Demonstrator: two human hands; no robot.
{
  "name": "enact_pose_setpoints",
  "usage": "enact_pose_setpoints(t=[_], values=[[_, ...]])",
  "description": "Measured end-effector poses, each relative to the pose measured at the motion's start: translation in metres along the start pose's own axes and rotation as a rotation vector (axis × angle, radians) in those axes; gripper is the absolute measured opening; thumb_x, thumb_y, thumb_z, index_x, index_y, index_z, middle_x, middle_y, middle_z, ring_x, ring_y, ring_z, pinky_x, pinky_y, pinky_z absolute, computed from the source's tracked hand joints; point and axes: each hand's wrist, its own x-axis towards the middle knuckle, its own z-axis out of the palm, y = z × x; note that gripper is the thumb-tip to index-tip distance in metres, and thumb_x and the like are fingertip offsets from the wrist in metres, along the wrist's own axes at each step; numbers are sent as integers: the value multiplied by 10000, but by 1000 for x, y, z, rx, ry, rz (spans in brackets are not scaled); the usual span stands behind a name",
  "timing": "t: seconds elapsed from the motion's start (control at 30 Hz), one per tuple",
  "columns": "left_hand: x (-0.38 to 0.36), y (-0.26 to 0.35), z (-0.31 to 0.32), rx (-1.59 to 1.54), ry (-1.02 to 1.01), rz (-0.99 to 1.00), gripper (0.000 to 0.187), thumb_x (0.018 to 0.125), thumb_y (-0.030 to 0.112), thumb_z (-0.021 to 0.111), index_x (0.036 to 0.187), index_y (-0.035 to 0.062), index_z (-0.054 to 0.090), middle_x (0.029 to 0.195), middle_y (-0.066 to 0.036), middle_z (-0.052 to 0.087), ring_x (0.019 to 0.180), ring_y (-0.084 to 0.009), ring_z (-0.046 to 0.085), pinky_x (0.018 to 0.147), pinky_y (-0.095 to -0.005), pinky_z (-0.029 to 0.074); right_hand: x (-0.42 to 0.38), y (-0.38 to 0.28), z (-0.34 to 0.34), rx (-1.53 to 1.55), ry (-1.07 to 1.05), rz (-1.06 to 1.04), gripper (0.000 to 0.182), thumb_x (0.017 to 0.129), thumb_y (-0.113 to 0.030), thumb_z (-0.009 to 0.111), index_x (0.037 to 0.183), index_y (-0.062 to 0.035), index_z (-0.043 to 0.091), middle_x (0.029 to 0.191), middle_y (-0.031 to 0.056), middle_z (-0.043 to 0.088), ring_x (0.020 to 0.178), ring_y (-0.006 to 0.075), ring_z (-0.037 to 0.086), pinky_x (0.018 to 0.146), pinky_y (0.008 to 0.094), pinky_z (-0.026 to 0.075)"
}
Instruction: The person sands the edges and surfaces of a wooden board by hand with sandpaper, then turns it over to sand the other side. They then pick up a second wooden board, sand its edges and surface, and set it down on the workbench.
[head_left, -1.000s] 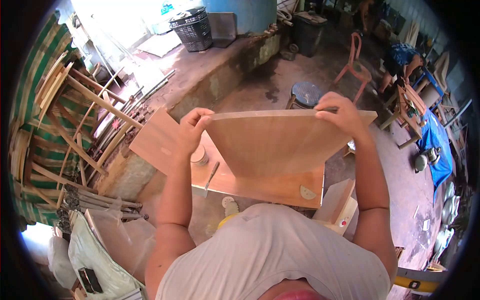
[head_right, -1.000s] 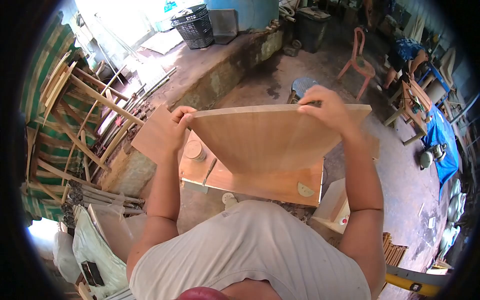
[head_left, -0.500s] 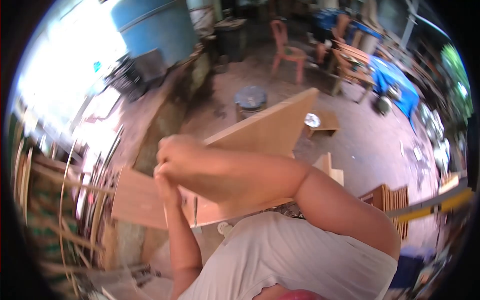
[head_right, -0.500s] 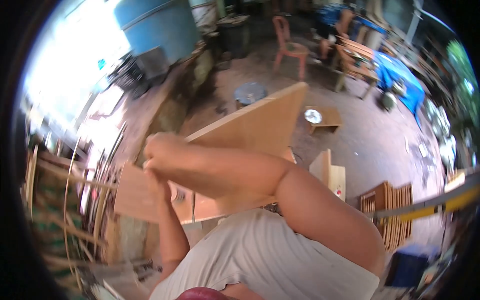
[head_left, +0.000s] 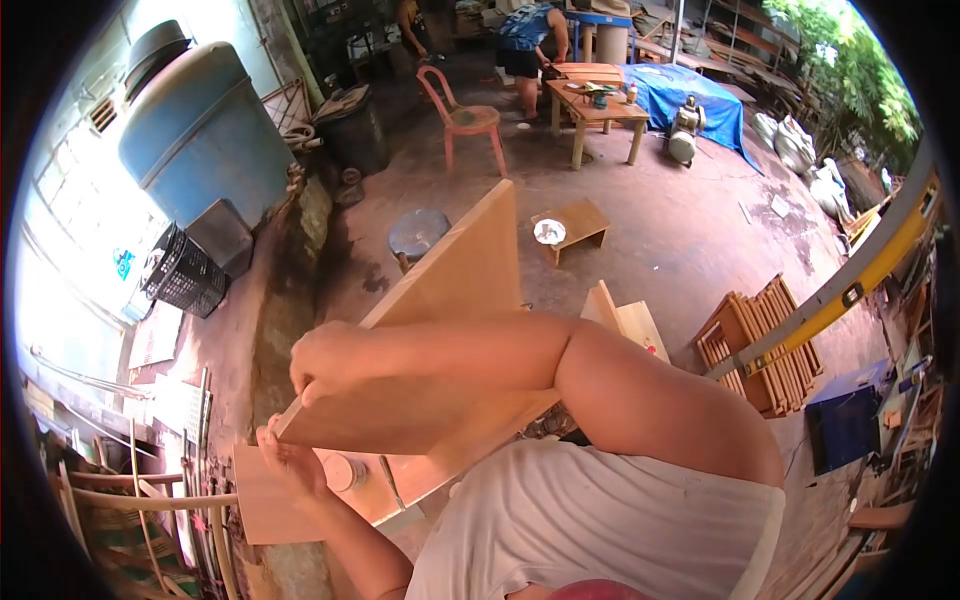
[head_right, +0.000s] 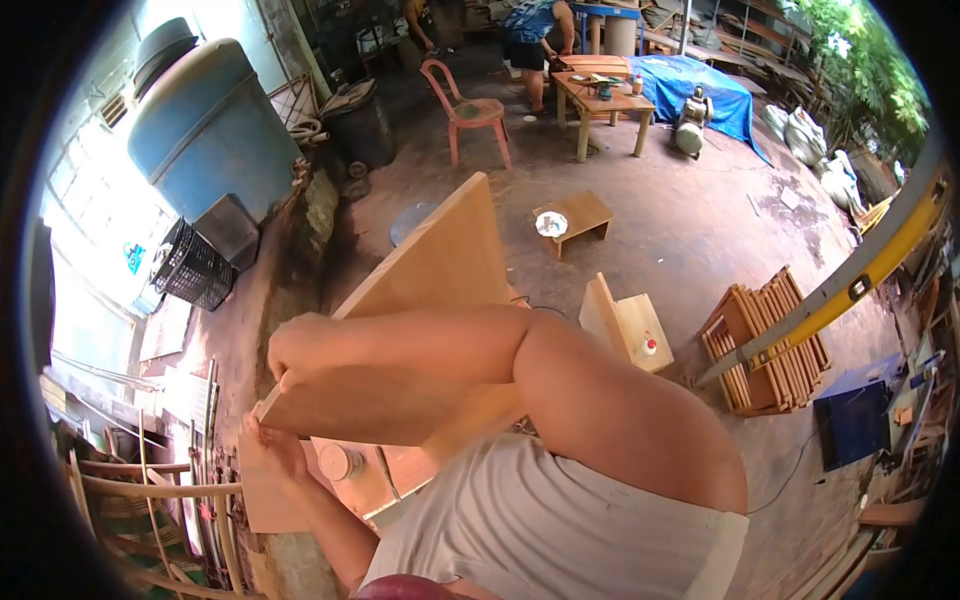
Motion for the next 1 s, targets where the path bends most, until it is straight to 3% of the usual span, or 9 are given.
enact_pose_setpoints(t=[0.27,0.57,0.63,0.67,0.73,0.8,0.9,0.93,1.0], values=[[12,-4,-21,-140,13,-138,199,1009,278,490,869,142,528,1018,-1,600,986,-118,577,876,-346,458,-67,53,-77,4,42,102,250,729,-300,730,883,-105,758,841,75,718,802,264,675,665,388,502],[4,-3,-6,-82,79,-79,231,1004,290,503,1037,80,595,1029,-19,615,1010,-162,582,907,-328,447,-106,88,-118,62,68,227,270,757,-295,774,907,-72,751,889,100,693,863,229,656,713,339,487],[-8,0,9,505,359,260,223,990,237,532,1088,42,578,1043,-37,610,1003,-194,574,870,-316,457,-105,87,-118,64,63,231,266,757,-288,776,913,-74,750,889,98,686,870,227,651,717,338,485],[-18,2,13,503,362,263,223,990,237,532,1088,42,578,1043,-37,610,1003,-194,574,870,-316,457,-105,87,-118,67,68,231,265,758,-290,774,911,-75,750,888,97,685,868,228,650,716,337,484],[-43,9,13,1023,359,669,136,916,132,617,995,22,616,946,-55,623,932,-213,578,812,-300,460,-103,90,-117,71,75,229,264,760,-292,772,909,-76,749,887,96,684,867,229,649,715,336,484],[-65,15,5,841,-170,336,60,816,44,686,866,21,661,853,-75,636,850,-219,591,740,-299,466,-101,95,-115,96,79,208,262,765,-293,766,909,-74,747,899,93,685,861,233,646,713,341,482],[-89,22,73,598,-840,39,62,775,-15,675,827,13,695,817,-97,645,803,-215,607,694,-303,468,-97,103,-111,106,78,213,255,767,-288,760,910,-78,746,905,90,686,856,235,644,713,344,479],[-94,21,78,537,-1017,-102,81,794,-7,663,862,10,703,844,-102,651,809,-222,611,686,-312,472,-96,101,-112,106,73,203,255,767,-288,760,910,-78,746,905,90,686,856,235,644,713,344,479],[-99,19,80,434,-1074,-254,74,807,6,663,873,2,696,856,-106,649,815,-228,613,692,-319,472,-98,93,-114,49,111,226,253,768,-287,758,918,-84,746,908,88,689,862,231,644,717,340,478]])
